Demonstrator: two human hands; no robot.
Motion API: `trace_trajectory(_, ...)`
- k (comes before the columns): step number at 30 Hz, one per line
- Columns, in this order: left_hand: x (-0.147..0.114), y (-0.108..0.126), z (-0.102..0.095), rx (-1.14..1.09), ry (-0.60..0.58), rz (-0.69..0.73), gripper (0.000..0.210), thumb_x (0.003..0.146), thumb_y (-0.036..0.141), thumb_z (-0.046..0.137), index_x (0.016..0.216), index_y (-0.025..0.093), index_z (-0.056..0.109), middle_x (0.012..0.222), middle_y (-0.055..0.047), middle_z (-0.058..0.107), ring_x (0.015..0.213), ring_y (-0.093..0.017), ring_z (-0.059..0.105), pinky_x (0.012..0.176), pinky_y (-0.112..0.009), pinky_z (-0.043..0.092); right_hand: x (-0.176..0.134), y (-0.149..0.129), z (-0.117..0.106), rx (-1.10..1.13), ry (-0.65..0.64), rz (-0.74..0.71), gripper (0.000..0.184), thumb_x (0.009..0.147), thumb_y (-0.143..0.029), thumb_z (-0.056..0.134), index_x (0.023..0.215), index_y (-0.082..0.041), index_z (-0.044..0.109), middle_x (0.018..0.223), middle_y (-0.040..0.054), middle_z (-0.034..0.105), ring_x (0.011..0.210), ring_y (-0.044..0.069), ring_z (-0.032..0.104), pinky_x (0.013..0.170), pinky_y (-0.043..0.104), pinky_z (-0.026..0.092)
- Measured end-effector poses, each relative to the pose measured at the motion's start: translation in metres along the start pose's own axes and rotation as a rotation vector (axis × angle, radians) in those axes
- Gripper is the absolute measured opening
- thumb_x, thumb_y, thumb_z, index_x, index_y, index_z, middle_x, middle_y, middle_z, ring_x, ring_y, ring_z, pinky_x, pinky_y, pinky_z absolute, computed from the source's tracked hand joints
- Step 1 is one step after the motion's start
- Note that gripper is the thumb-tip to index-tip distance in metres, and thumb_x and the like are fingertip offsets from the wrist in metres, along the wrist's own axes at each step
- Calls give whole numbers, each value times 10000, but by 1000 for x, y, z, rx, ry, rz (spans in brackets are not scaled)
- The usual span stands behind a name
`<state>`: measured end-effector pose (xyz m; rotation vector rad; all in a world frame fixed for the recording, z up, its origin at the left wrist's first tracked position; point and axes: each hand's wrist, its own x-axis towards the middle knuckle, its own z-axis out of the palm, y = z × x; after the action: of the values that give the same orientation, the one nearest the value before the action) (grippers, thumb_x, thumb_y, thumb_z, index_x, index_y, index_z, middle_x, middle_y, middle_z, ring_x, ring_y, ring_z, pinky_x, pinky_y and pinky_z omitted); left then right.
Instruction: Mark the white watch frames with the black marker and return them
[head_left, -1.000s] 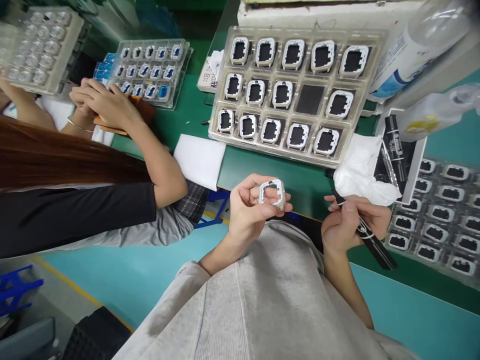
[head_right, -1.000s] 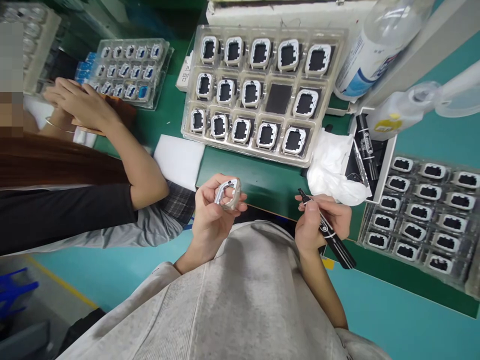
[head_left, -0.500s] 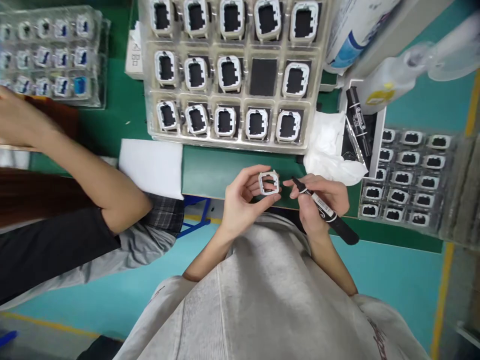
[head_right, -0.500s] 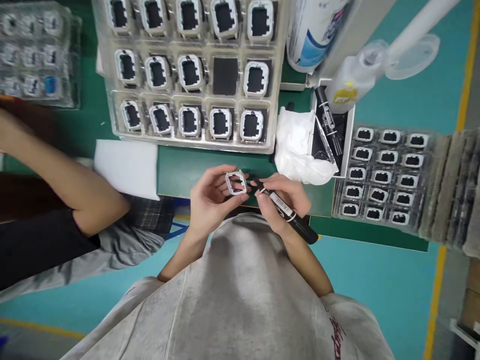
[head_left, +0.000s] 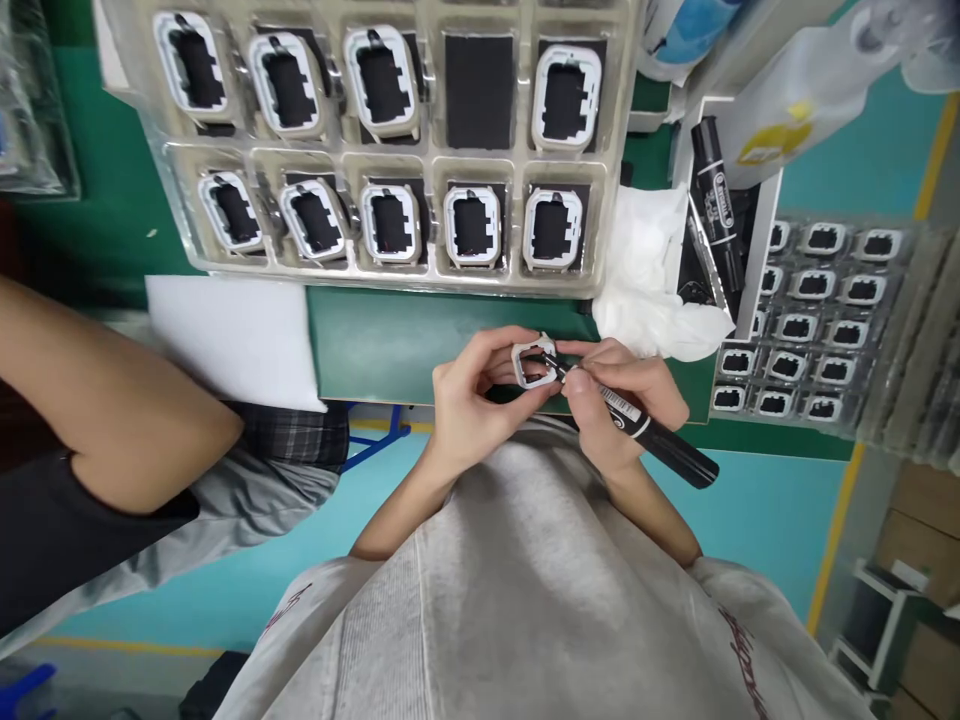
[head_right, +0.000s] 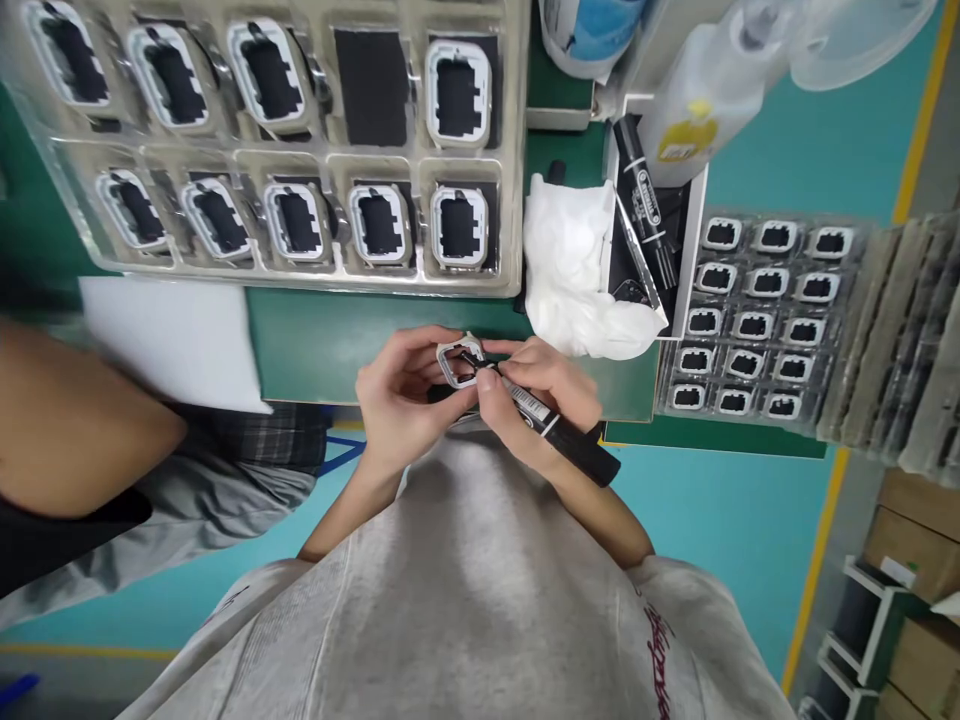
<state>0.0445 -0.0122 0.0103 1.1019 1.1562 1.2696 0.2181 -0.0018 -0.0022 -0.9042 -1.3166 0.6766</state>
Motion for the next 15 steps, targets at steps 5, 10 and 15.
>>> trace_trajectory(5, -3, 0, 1, 78, 38, -9, 580, 849, 384, 1265, 1303, 263, 924, 1153, -38, 1005, 1012, -251, 1007, 988, -328, 849, 0, 2, 4, -115, 48, -42, 181, 1127, -301, 964, 1057, -354, 806, 802, -112, 757, 609, 174, 773, 777, 476, 909)
trace_trajectory(10, -8, -6, 2, 210, 86, 114, 523, 921, 335, 1216, 1356, 273, 933, 1180, -28, 1011, 1008, -247, 1009, 980, -323, 848, 2, 0, 5, -124, 21, -80, 165, 1124, -226, 920, 1110, -350, 811, 878, -103, 834, 668, 175, 834, 849, 437, 913)
trace_trajectory(15, -11, -16, -1, 414, 67, 315, 422, 1110, 305, 1063, 1486, 301, 874, 1269, -5, 1007, 1003, -197, 1007, 978, -275, 831, 5, -3, 8, -102, 33, -90, 155, 1144, -211, 909, 1157, -322, 802, 877, -84, 845, 706, 184, 870, 880, 402, 910)
